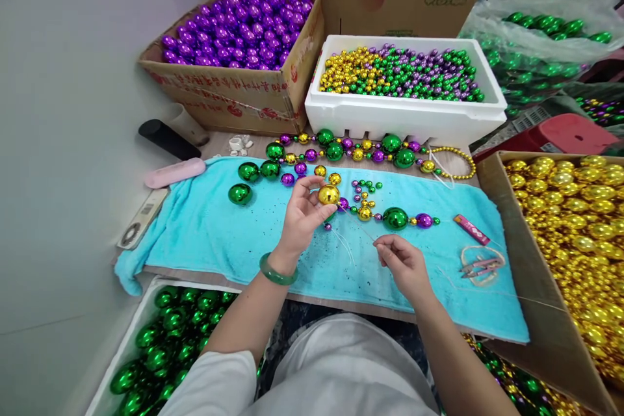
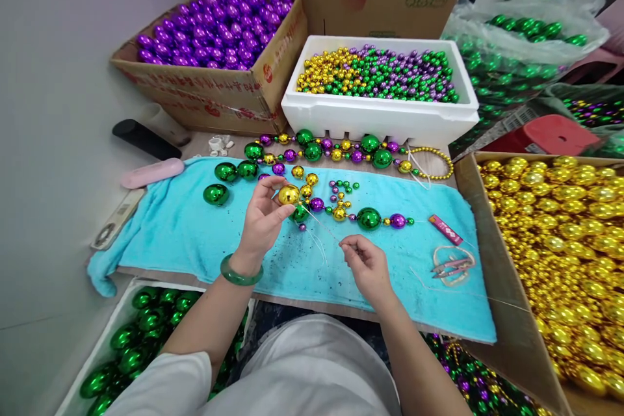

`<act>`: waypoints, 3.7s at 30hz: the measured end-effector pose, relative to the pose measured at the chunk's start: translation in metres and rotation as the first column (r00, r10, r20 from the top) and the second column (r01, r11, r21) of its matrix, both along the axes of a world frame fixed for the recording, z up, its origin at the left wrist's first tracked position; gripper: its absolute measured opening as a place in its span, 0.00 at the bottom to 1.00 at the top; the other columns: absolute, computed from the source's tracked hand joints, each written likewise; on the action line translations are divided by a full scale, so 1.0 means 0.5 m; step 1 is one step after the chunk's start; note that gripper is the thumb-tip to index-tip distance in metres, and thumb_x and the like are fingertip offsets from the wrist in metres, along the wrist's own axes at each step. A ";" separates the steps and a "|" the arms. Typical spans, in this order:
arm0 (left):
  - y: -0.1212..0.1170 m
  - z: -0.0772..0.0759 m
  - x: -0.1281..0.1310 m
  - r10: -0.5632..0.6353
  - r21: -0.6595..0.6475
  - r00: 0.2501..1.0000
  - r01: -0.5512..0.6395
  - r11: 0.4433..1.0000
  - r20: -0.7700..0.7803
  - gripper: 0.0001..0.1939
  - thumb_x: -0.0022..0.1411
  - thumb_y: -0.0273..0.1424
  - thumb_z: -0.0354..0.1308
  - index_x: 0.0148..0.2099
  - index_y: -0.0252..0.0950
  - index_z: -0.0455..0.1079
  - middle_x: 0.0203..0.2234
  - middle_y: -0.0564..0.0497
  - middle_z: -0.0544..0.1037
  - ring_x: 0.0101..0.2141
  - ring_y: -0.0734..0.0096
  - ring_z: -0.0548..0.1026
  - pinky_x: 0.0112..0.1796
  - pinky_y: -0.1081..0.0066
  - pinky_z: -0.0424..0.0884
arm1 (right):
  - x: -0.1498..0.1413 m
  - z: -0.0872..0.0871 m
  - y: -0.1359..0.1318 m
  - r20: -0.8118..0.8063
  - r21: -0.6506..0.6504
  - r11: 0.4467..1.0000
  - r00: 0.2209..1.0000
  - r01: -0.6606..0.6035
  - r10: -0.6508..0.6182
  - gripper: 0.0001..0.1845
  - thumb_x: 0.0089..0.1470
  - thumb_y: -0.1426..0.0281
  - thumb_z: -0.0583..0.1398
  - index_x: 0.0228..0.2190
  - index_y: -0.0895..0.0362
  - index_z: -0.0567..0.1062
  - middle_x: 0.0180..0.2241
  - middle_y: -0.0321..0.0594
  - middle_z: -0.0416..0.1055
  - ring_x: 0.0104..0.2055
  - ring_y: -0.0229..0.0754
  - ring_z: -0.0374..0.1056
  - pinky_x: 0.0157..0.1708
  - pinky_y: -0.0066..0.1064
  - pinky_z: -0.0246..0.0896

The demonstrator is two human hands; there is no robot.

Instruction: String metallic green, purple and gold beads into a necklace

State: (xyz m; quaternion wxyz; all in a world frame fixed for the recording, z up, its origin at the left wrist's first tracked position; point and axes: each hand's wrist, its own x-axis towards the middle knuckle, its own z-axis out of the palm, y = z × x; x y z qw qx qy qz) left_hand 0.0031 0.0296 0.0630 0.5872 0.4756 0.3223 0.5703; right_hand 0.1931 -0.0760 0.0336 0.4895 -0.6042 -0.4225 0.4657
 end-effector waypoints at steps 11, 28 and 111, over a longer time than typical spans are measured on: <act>-0.016 0.018 0.002 -0.125 0.021 0.992 0.124 0.992 0.023 0.21 0.50 0.30 0.71 0.45 0.44 0.69 0.42 0.51 0.75 0.44 0.68 0.73 0.44 0.68 0.70 | 0.014 -0.015 0.011 -0.015 0.024 1.000 1.000 -0.010 0.010 0.12 0.48 0.59 0.64 0.26 0.56 0.75 0.17 0.33 0.64 0.20 0.35 0.59 0.20 0.28 0.58; -0.035 0.031 0.024 -0.196 0.014 0.980 0.195 0.981 0.029 0.21 0.48 0.29 0.72 0.44 0.42 0.71 0.39 0.50 0.72 0.39 0.69 0.72 0.40 0.70 0.71 | 0.027 -0.057 0.029 -0.184 0.017 0.999 0.982 -0.032 0.034 0.14 0.47 0.59 0.66 0.27 0.57 0.76 0.19 0.34 0.66 0.20 0.34 0.60 0.19 0.27 0.55; 0.181 0.000 0.076 -0.449 -0.292 0.886 0.402 0.868 -0.115 0.12 0.57 0.32 0.63 0.44 0.35 0.76 0.38 0.45 0.80 0.36 0.68 0.77 0.35 0.70 0.71 | 0.035 -0.034 0.004 -0.307 0.005 0.987 0.939 0.163 -0.153 0.14 0.47 0.59 0.66 0.27 0.56 0.73 0.17 0.33 0.65 0.19 0.34 0.57 0.17 0.26 0.49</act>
